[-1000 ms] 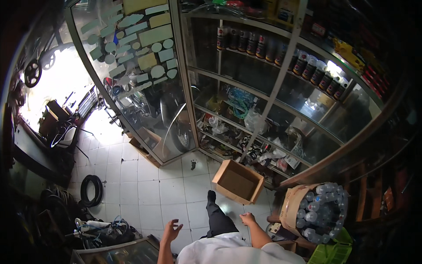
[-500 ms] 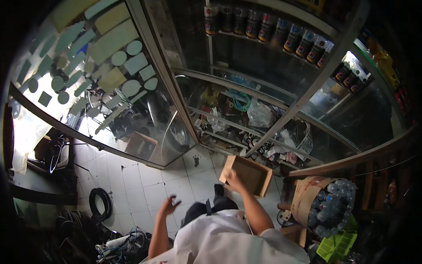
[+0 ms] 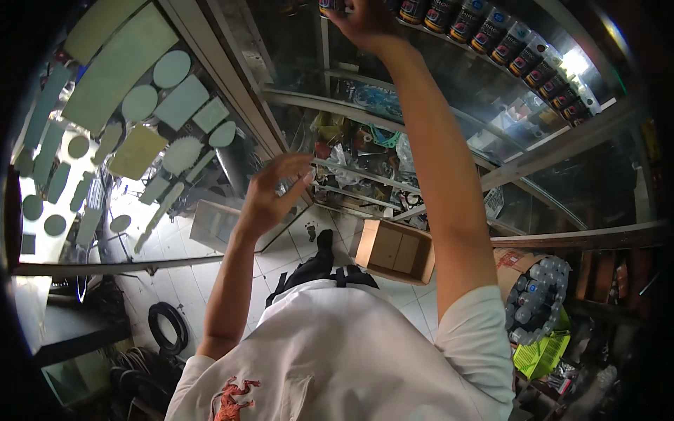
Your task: The person repeatedly picks up small cylindrical cans from a cardboard box and places them onto a glass display shelf. The person handles the cans one by one, arranging them in rows on the shelf within a cluttered shop environment.
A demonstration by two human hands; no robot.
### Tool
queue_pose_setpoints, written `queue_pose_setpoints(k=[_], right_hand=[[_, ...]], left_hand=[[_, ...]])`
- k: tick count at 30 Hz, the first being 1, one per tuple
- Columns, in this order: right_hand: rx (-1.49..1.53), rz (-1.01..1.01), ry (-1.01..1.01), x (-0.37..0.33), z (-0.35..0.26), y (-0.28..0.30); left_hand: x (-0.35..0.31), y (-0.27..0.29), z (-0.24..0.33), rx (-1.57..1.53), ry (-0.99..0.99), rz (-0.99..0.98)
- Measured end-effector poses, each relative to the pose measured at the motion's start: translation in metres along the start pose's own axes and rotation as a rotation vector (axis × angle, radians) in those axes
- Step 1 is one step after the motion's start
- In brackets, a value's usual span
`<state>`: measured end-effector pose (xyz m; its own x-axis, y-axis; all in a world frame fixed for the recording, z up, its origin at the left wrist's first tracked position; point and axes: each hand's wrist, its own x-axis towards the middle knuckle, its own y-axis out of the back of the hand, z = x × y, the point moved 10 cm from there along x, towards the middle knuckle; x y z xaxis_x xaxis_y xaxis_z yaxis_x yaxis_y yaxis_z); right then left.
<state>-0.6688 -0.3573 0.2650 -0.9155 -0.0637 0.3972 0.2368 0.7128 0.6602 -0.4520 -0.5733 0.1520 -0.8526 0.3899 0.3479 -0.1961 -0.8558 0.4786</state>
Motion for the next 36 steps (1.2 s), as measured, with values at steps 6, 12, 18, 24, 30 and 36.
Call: queue_pose_setpoints(k=[6, 12, 18, 24, 30, 36], right_hand=[[-0.423, 0.028, -0.084, 0.12, 0.005, -0.009], [-0.357, 0.449, 0.105, 0.16, 0.062, -0.012], [-0.259, 0.461, 0.271, 0.083, 0.02, -0.001], [-0.049, 0.344, 0.322, -0.004, -0.038, 0.042], [0.66, 0.094, -0.213, 0.053, 0.003, 0.021], [-0.379, 0.362, 0.029, 0.171, 0.045, -0.005]], left_hand=[[0.087, 0.045, 0.04, 0.04, -0.185, 0.042], [0.161, 0.06, 0.041, -0.018, -0.245, 0.153], [0.239, 0.031, 0.02, 0.391, -0.413, 0.444], [0.285, 0.011, -0.015, 0.115, -0.256, 0.35], [0.234, 0.035, -0.018, -0.047, -0.024, 0.415], [0.185, 0.041, 0.002, -0.165, -0.095, 0.333]])
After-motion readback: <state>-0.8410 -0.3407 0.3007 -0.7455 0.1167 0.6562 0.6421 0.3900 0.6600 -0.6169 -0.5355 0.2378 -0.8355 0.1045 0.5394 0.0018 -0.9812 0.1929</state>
